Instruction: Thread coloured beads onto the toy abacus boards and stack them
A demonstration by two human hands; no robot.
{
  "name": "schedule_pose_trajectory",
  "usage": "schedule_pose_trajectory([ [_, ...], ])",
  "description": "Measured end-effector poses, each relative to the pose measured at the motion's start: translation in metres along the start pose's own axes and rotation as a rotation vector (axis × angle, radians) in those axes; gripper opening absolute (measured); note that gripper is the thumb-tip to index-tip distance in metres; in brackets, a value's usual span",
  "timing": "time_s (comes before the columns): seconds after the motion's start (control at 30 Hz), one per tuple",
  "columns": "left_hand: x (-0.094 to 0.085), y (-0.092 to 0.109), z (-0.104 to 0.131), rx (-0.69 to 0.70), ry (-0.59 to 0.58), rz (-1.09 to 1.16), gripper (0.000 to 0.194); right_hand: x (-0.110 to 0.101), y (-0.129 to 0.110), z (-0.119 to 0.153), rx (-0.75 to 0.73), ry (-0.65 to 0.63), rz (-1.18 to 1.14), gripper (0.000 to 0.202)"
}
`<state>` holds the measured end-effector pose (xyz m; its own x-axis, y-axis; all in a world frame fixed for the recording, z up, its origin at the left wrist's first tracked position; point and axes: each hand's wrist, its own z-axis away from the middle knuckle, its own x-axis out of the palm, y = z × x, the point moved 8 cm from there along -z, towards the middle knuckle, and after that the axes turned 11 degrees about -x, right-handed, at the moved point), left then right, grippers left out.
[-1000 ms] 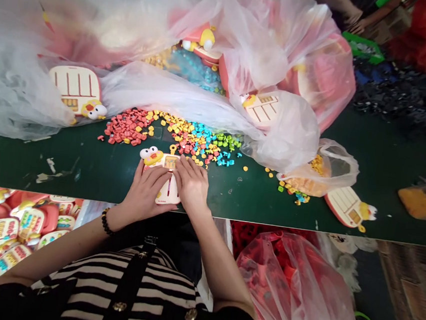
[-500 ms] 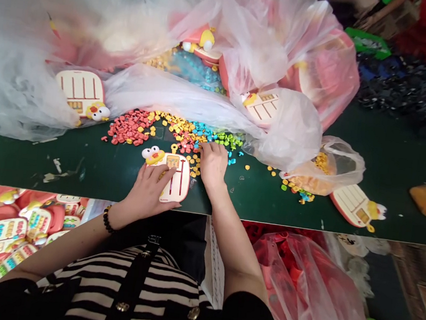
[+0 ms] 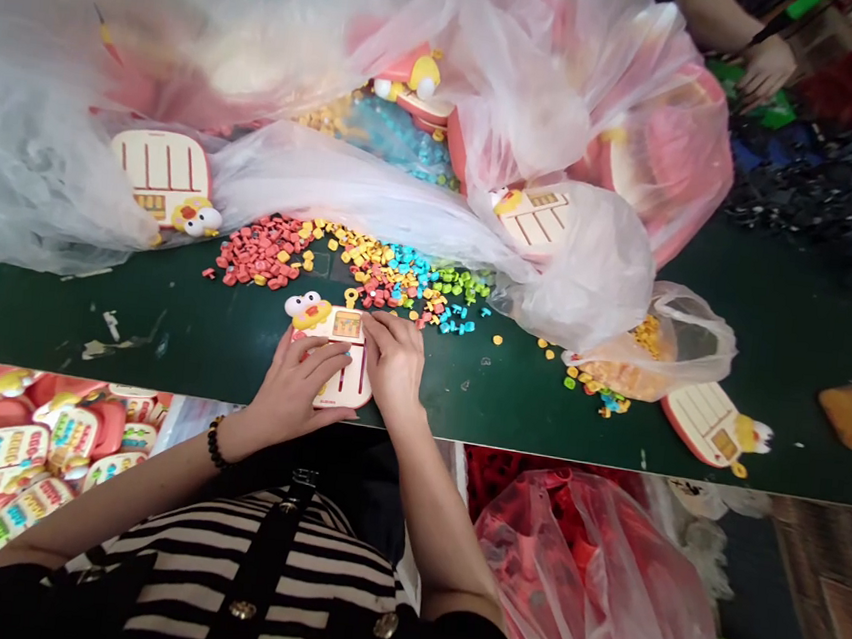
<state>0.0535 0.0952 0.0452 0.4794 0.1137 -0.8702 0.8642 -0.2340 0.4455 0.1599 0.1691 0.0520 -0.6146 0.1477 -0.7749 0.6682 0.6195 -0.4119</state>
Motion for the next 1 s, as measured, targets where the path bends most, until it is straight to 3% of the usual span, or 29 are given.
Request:
schedule_pose_trajectory([
  [0.23,-0.002,-0.001,0.0,-0.028,0.036,-0.003,0.054,0.001,-0.019,0.022,-0.001,-0.14,0.115,0.033],
  [0.33,-0.002,-0.002,0.001,-0.046,0.042,0.008,0.049,-0.002,-0.032,0.038,-0.014,-0.156,0.054,0.036],
  [0.43,-0.001,-0.002,0.0,-0.07,0.021,-0.004,0.056,-0.004,-0.034,0.037,-0.068,-0.204,-0.09,0.039],
  [0.53,0.001,0.004,-0.003,-0.069,-0.063,-0.091,0.071,-0.017,0.0,0.011,-0.016,-0.132,-0.125,0.035],
  [0.6,0.0,0.009,-0.008,-0.085,-0.122,-0.165,0.077,-0.031,0.039,-0.013,0.12,-0.013,0.031,0.032],
  [0.7,-0.003,0.012,-0.014,-0.13,-0.168,-0.246,0.082,-0.024,0.075,-0.043,0.161,-0.106,0.196,0.02],
  [0.83,-0.002,0.011,-0.012,-0.122,-0.148,-0.234,0.079,-0.009,0.078,-0.054,0.055,-0.221,0.295,0.016],
  [1.0,0.004,0.004,0.001,-0.078,-0.075,-0.131,0.067,-0.011,0.075,-0.039,0.058,-0.199,0.228,0.024],
])
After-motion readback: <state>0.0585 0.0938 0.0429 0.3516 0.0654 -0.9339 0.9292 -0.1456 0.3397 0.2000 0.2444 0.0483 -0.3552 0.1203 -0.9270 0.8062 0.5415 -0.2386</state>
